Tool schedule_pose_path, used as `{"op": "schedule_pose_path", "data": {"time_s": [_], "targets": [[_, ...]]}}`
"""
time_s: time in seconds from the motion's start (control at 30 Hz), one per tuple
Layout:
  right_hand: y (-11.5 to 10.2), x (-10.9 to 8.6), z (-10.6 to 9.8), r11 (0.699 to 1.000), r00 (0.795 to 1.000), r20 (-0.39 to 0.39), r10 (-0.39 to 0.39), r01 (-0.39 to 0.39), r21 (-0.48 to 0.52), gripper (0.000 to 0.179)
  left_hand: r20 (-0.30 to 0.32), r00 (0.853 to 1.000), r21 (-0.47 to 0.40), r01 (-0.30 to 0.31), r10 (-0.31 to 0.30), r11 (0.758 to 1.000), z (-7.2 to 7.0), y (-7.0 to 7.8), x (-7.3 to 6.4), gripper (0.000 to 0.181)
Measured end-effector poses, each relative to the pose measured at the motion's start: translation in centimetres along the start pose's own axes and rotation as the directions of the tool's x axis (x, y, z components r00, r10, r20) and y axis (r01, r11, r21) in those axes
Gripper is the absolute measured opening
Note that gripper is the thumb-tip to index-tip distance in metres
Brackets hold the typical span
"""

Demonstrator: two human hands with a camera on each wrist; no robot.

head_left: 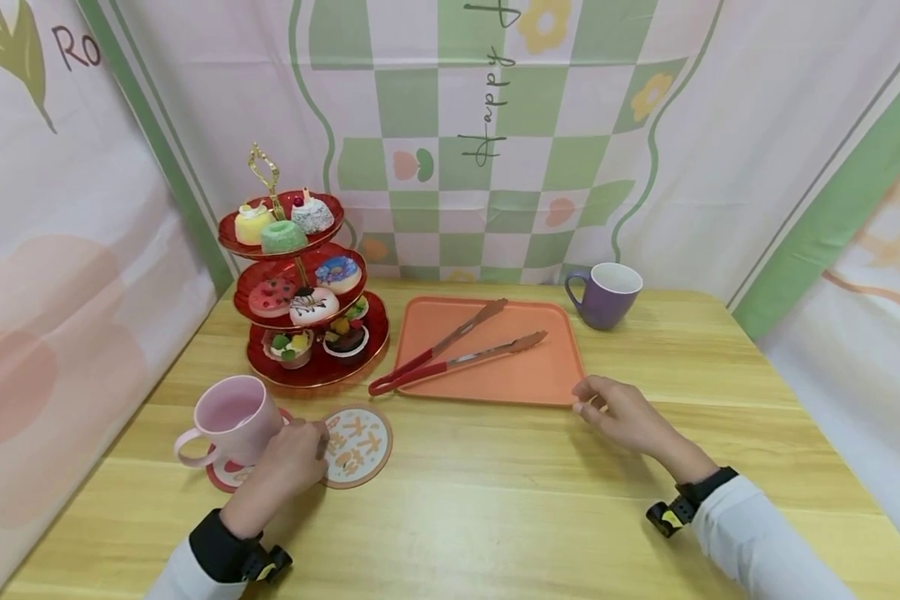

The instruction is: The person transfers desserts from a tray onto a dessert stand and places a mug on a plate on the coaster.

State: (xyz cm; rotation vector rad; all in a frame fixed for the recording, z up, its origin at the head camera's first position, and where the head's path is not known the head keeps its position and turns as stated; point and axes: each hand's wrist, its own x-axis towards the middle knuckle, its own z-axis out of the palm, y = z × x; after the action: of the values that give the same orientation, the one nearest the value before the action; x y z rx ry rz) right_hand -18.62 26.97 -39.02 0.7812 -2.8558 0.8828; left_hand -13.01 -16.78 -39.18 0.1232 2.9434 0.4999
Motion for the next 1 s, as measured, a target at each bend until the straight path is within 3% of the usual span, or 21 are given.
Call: {"op": "schedule_pose_path", "data": {"time_s": [0.13, 0.27, 0.4, 0.5, 0.6, 0.7, 0.9, 1.0], "targets": [[0.4, 0.3, -0.1, 0.999, 0.999, -0.027, 0.045, -0.044, 0.023, 0.015, 0.016, 1.000, 0.007, 0.004, -0.004, 1.000, 0.1, 0.2, -0.2, 0.027], [1.0, 1.0, -0.4, 0.990, 0.991, -0.066, 0.117, -0.111, 0.090, 0.019, 0.003, 0.995, 0.047, -0.104, 0.104, 0.993, 0.4, 0.5, -0.3, 0.031], [1.9, 1.8, -0.9, 0.967, 0.970, -0.118, 0.214, -0.193, 0.165, 0.030, -0.017, 0.962, 0.038, -0.272, 0.273, 0.962, 0.8, 1.0, -0.3, 0.036], [2.8, 2.5, -1.2, 0.943, 0.941, -0.159, 0.298, -0.263, 0.205, 0.037, -0.032, 0.931, 0.001, -0.365, 0.365, 0.931, 1.1, 1.6, -0.3, 0.038], [3.7, 3.5, -1.4, 0.907, 0.900, -0.200, 0.386, -0.332, 0.258, 0.043, -0.040, 0.893, -0.023, -0.449, 0.448, 0.893, 1.2, 2.0, -0.3, 0.037], [4.5, 4.8, -1.7, 0.861, 0.841, -0.251, 0.479, -0.393, 0.324, 0.049, -0.024, 0.860, -0.039, -0.511, 0.510, 0.859, 1.2, 2.4, -0.5, 0.037], [5.7, 7.3, -2.1, 0.752, 0.685, -0.339, 0.645, -0.487, 0.444, 0.065, 0.019, 0.822, -0.075, -0.567, 0.570, 0.820, 1.2, 3.3, -1.1, 0.036], [6.4, 8.2, -2.5, 0.719, 0.648, -0.341, 0.681, -0.507, 0.475, 0.076, 0.033, 0.810, -0.069, -0.583, 0.586, 0.810, 1.2, 3.9, -1.3, 0.036]]}}
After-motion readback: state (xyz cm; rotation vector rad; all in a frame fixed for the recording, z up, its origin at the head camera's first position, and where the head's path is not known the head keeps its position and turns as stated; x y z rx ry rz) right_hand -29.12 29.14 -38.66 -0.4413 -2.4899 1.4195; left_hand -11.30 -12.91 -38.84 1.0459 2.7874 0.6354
